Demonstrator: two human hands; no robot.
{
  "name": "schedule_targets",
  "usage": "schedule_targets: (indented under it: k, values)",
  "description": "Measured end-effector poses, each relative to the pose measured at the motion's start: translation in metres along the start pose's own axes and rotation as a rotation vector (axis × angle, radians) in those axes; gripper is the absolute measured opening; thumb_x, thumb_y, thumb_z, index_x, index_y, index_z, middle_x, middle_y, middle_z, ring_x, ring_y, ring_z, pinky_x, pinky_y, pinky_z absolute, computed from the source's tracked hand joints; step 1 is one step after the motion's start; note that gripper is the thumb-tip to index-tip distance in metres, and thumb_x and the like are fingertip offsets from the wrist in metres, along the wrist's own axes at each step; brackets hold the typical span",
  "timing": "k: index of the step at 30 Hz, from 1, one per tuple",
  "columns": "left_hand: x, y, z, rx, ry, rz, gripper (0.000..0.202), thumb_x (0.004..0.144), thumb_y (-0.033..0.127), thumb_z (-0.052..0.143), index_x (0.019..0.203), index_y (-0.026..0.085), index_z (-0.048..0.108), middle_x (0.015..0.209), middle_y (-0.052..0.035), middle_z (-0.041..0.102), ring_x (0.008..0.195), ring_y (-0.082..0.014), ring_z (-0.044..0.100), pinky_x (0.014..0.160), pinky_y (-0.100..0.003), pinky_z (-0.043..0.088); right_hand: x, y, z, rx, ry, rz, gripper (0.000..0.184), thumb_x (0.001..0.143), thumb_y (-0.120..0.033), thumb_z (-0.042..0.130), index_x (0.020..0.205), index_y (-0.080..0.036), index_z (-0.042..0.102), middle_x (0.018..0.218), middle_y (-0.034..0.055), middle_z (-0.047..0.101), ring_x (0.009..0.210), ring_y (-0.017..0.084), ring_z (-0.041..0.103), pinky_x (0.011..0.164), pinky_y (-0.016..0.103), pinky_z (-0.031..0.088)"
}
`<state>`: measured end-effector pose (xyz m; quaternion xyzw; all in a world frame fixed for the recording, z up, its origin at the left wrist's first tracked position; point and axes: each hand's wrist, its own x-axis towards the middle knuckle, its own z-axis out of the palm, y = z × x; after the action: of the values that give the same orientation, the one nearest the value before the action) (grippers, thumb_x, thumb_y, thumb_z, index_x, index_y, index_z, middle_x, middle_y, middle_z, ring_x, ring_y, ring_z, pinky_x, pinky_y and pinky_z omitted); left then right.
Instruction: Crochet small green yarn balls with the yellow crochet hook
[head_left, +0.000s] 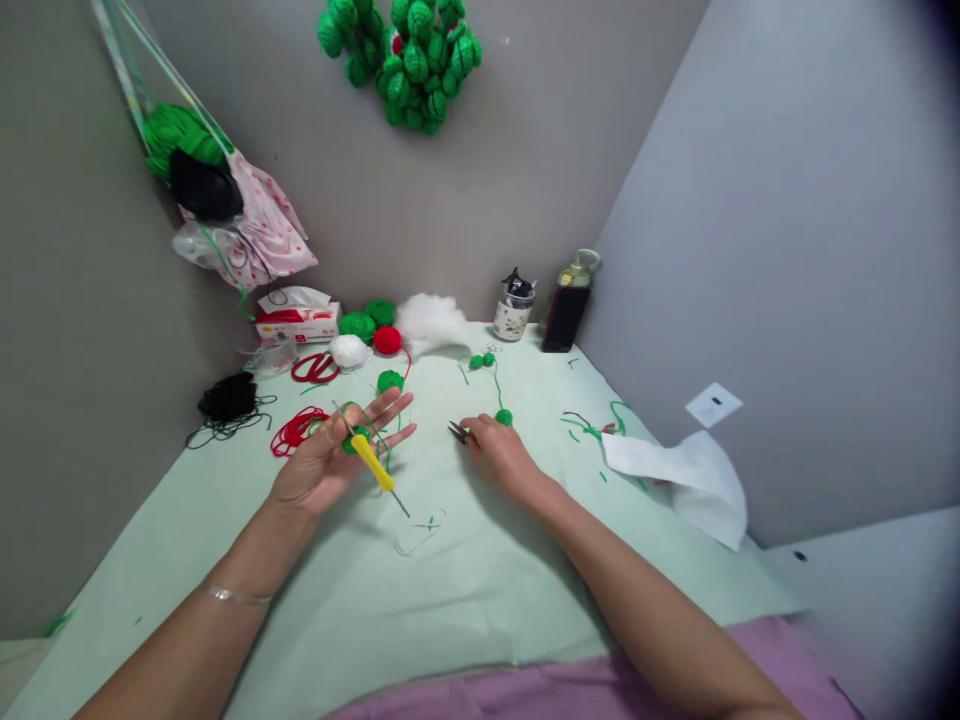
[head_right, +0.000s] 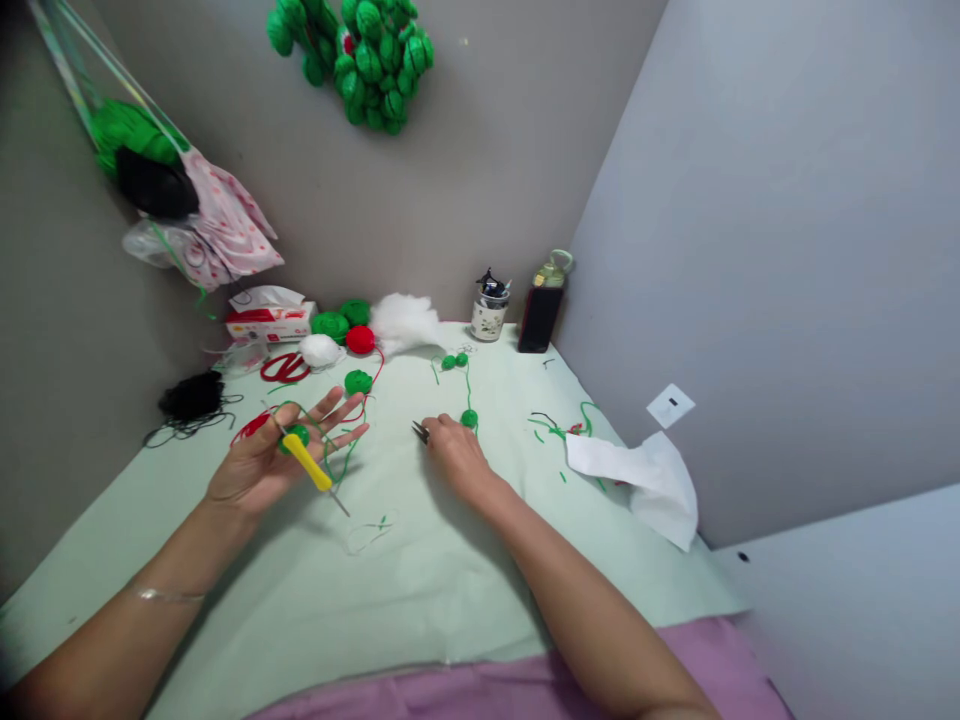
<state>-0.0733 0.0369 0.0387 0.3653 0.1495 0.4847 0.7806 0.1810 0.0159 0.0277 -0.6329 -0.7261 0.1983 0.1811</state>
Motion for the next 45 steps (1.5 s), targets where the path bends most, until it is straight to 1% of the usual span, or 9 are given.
schedule_targets:
  k: [5,10,17,25,31,34,37,40,45]
  values:
    - [0.001,-0.006,0.004,0.016,-0.019,-0.029,0.024,0.081,0.039,0.085,0.07,0.023,0.072,0.145,-0.0044,0.068,0.158,-0.0368,0.029,0.125,-0.067,0.028,-0.003,-0.004,-0.007,0.32,-0.062,-0.089,0.038,0.103,-0.024,0.04,0.135,-0.019,0.06,0.096,0.0052,0.073,0.077,0.015,0.066,0.07,0.027,0.052]
    - [0.0,-0.012,0.011,0.029,-0.024,-0.062,0.021,0.082,0.037,0.085,0.072,0.023,0.073,0.146,-0.0049,0.066,0.158,-0.0357,0.03,0.125,-0.064,0.031,-0.013,-0.014,-0.004,0.7,-0.104,-0.221,0.036,0.102,-0.034,0.046,0.127,-0.017,0.067,0.089,0.0041,0.07,0.07,0.013,0.059,0.066,0.027,0.048]
    - [-0.002,-0.018,0.012,0.054,-0.04,-0.088,0.021,0.082,0.04,0.085,0.075,0.023,0.074,0.146,-0.0064,0.067,0.158,-0.0343,0.03,0.126,-0.056,0.03,-0.014,-0.019,0.008,0.46,-0.012,-0.318,0.031,0.096,-0.039,0.067,0.121,-0.02,0.073,0.107,0.0076,0.075,0.077,0.014,0.06,0.077,0.029,0.047]
    - [-0.004,-0.022,0.016,0.075,-0.037,-0.127,0.022,0.081,0.038,0.086,0.074,0.022,0.073,0.147,-0.0049,0.067,0.156,-0.033,0.036,0.123,-0.047,0.036,-0.016,-0.02,0.017,0.402,-0.016,-0.436,0.025,0.102,-0.033,0.058,0.114,-0.022,0.076,0.108,0.0068,0.078,0.089,0.017,0.068,0.08,0.028,0.046]
    - [0.0,-0.028,0.023,0.038,0.175,-0.105,0.02,0.078,0.035,0.089,0.078,0.022,0.073,0.13,-0.0052,0.074,0.142,-0.0323,0.054,0.113,-0.049,0.048,-0.022,-0.022,0.007,0.92,-0.113,-0.288,0.034,0.095,-0.045,0.063,0.116,-0.019,0.069,0.099,0.0052,0.075,0.084,0.016,0.065,0.074,0.028,0.048]
    - [0.003,-0.037,0.024,0.097,0.297,-0.11,0.025,0.073,0.035,0.091,0.081,0.021,0.073,0.108,-0.0038,0.078,0.108,-0.024,0.071,0.093,-0.037,0.06,-0.024,-0.028,0.014,1.04,-0.171,-0.212,0.045,0.08,-0.044,0.079,0.115,-0.019,0.068,0.104,0.0052,0.074,0.077,0.013,0.062,0.067,0.026,0.046]
    - [0.005,-0.045,0.021,0.178,0.334,-0.135,0.026,0.072,0.032,0.092,0.083,0.018,0.073,0.079,0.0011,0.071,0.072,-0.0122,0.067,0.068,-0.022,0.057,-0.025,-0.033,0.022,1.054,-0.218,-0.107,0.034,0.076,-0.041,0.08,0.097,-0.016,0.068,0.073,-0.0006,0.068,0.061,0.011,0.056,0.059,0.024,0.042]
    - [0.005,-0.048,0.02,0.268,0.319,-0.181,0.028,0.071,0.033,0.093,0.08,0.015,0.073,0.071,0.0019,0.066,0.062,-0.0082,0.06,0.061,-0.018,0.05,-0.02,-0.03,0.019,1.044,-0.159,0.0,0.034,0.079,-0.05,0.073,0.084,-0.017,0.064,0.054,-0.0063,0.054,0.044,0.008,0.041,0.046,0.023,0.033]
    - [0.002,-0.048,0.023,0.406,0.273,-0.242,0.027,0.072,0.032,0.092,0.082,0.014,0.075,0.073,0.0002,0.064,0.062,-0.0085,0.056,0.057,-0.018,0.044,-0.004,0.001,-0.012,0.996,0.121,0.104,0.038,0.088,-0.058,0.054,0.096,-0.02,0.055,0.055,-0.0116,0.037,0.041,0.007,0.018,0.04,0.024,0.019]
